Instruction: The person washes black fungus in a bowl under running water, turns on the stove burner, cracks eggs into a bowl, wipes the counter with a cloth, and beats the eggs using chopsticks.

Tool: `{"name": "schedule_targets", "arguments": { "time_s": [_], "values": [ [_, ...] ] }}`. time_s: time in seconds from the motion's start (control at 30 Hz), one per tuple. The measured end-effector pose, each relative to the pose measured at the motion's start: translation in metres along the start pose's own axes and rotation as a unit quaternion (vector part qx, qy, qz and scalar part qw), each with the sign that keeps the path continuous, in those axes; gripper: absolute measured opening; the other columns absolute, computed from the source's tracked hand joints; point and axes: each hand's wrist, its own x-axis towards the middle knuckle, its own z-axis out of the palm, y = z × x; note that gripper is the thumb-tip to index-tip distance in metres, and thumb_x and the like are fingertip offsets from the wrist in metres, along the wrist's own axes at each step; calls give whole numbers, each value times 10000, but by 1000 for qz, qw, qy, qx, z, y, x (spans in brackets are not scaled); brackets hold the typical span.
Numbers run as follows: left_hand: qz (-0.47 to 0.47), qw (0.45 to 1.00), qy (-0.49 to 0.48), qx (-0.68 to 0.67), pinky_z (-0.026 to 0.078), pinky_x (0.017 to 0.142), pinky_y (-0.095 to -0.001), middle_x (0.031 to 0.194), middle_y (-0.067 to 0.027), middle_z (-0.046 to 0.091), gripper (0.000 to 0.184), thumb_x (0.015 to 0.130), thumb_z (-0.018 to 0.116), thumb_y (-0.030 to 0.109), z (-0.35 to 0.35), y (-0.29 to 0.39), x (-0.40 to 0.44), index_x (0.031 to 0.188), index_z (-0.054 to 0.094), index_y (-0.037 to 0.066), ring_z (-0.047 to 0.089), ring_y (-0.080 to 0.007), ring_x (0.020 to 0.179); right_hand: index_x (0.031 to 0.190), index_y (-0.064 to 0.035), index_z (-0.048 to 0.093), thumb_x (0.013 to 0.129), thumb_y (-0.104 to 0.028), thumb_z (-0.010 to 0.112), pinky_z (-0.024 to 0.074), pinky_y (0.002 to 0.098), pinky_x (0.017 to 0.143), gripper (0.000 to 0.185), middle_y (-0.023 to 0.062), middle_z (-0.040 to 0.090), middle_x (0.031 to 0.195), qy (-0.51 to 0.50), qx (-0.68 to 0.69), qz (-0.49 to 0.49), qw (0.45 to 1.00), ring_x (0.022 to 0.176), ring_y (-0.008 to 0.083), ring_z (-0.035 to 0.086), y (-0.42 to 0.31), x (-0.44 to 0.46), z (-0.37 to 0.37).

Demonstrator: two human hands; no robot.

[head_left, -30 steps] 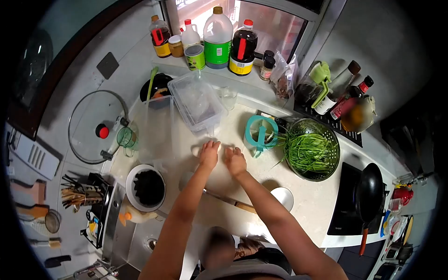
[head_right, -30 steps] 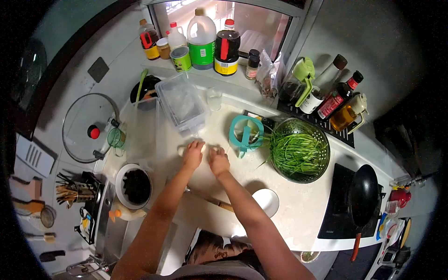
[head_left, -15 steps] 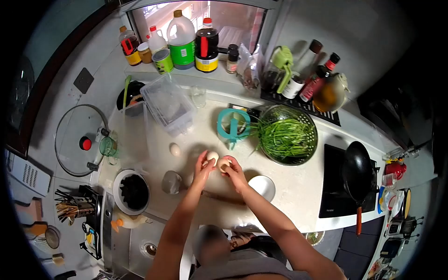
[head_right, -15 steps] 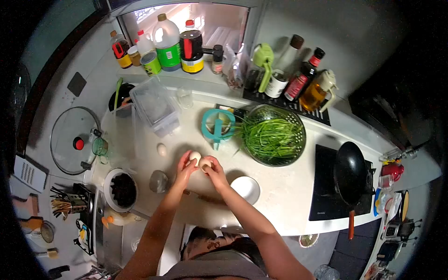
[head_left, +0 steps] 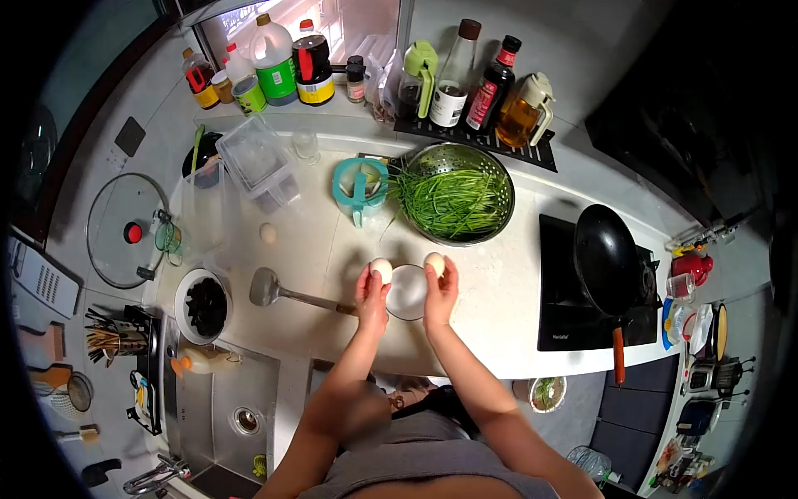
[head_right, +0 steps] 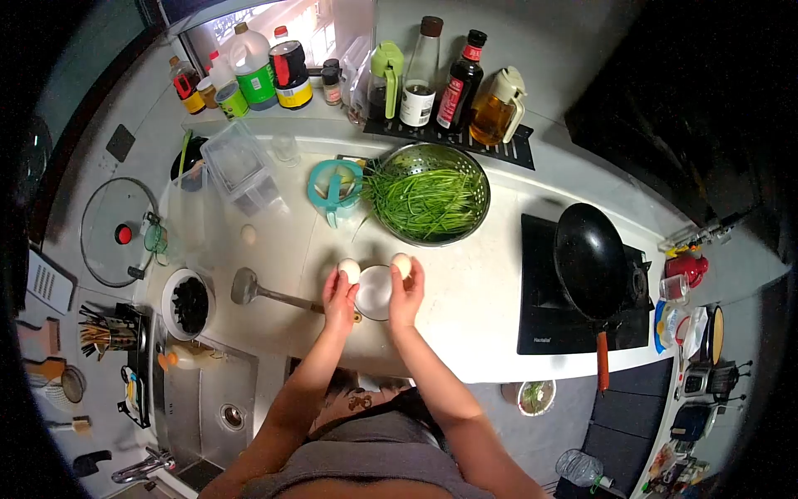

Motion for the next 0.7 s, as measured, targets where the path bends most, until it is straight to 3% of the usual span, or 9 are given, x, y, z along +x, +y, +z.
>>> {"name": "schedule_targets", "arguments": {
  "time_s": [0.03, 0.07, 0.23, 0.43, 0.5, 0.63, 0.7],
  "values": [
    [17, 1000, 4, 1, 432, 796, -281, 1086, -42, 527, 301, 874, 512, 209, 9, -10, -6, 1143, 461, 83, 504, -128, 992, 1172, 7, 433, 823, -95, 579, 394, 239, 832, 392, 77, 529, 1078, -42, 0, -3, 999, 946, 128, 506, 7, -4, 1],
    [34, 999, 8, 1, 431, 800, -282, 1093, -44, 521, 308, 874, 512, 208, 15, -16, -10, 1149, 455, 81, 505, -129, 990, 1177, 11, 430, 822, -97, 580, 389, 247, 847, 399, 83, 529, 1085, -99, -59, 55, 992, 963, 137, 504, 22, -8, -3],
    [-27, 999, 33, 5, 422, 820, -285, 1126, -38, 492, 324, 875, 511, 204, 9, -9, -20, 1167, 433, 86, 491, -135, 1003, 1134, 29, 460, 813, -111, 593, 401, 231, 814, 375, 70, 571, 1001, -54, 42, 148, 987, 912, 118, 525, 7, -6, -14],
    [-16, 1000, 20, 9, 417, 823, -291, 1092, -35, 517, 324, 866, 521, 225, 20, -12, -24, 1164, 435, 127, 501, -146, 991, 1099, 7, 513, 815, -164, 598, 398, 195, 727, 342, 28, 588, 921, -98, 9, 168, 981, 800, 74, 509, 12, -6, -17],
    [-69, 997, 10, -16, 416, 824, -291, 1091, -38, 517, 332, 853, 526, 244, 13, -6, -21, 1150, 440, 124, 500, -166, 1000, 1052, -39, 559, 832, -255, 568, 411, 199, 677, 308, 28, 594, 916, -104, -6, 202, 974, 783, 75, 524, 8, -1, -21],
    [-161, 987, -26, -5, 444, 770, -296, 1032, -56, 537, 303, 818, 522, 271, -3, 13, -6, 1071, 490, 109, 551, -205, 909, 993, -74, 573, 836, -282, 548, 426, 192, 591, 262, 32, 592, 868, -155, 13, 342, 927, 702, 98, 549, 3, 19, -38],
    [-182, 979, -34, 89, 463, 737, -308, 954, -63, 559, 304, 783, 586, 242, 6, 28, -3, 1031, 522, 78, 576, -202, 839, 983, -83, 568, 835, -283, 552, 421, 189, 590, 250, 28, 590, 844, -181, -52, 306, 933, 697, 92, 544, -4, 21, -40]
  ]
}}
